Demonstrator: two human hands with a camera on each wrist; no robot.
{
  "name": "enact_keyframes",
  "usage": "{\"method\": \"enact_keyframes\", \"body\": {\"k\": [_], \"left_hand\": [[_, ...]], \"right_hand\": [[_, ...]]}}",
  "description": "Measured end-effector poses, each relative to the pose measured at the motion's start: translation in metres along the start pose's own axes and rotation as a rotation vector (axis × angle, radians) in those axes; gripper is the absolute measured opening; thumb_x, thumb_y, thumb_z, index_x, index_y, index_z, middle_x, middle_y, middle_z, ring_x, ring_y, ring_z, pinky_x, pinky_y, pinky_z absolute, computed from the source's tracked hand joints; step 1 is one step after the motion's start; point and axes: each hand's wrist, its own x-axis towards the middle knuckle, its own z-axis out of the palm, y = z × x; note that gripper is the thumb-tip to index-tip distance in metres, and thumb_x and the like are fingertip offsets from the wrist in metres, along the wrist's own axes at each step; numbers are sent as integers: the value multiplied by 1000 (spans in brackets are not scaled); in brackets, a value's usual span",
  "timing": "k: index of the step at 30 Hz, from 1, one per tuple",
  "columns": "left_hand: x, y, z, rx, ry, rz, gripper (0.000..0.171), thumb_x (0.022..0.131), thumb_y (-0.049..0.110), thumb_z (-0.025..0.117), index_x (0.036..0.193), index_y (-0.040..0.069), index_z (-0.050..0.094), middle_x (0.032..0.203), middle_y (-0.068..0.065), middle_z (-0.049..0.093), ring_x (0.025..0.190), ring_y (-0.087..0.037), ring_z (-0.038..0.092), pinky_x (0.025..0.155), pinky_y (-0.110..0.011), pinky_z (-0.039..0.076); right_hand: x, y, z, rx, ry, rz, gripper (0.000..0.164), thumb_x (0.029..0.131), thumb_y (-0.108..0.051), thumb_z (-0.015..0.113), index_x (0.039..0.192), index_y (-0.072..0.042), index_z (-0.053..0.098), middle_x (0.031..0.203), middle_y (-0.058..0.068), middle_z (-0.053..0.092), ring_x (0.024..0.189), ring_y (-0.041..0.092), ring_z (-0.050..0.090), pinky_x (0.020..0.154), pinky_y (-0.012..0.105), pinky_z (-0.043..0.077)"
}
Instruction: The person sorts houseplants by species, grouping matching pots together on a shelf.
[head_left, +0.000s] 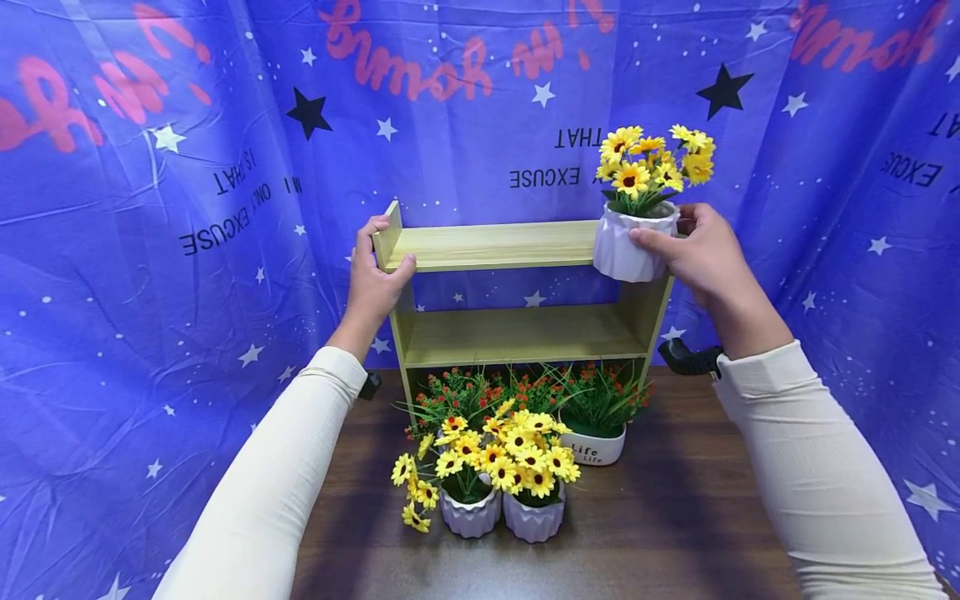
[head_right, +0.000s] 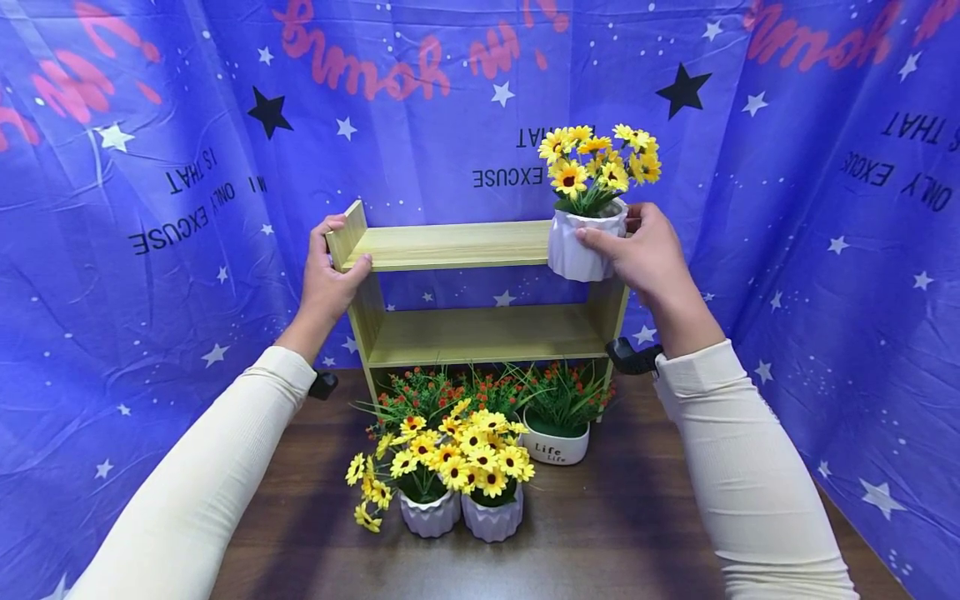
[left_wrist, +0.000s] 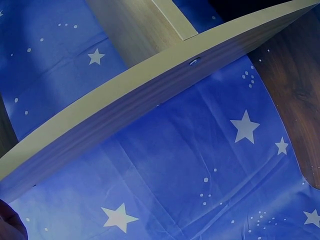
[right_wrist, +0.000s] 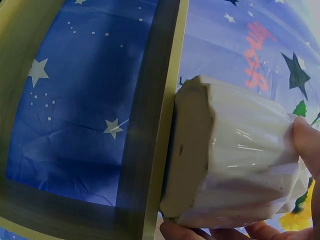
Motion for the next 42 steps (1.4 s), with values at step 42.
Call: {"method": "enact_keyframes", "body": {"k": [42], "left_hand": [[-1,-1,-1,1,1,8,54,81,3,74,129,4,48,147,-3,47,119,-28,43,100,-40,32]], "right_hand": [[65,-8,15,130,-235,210,93,91,-34,69,149,6,8,132,15,37,107,18,52,81,24,52]]}}
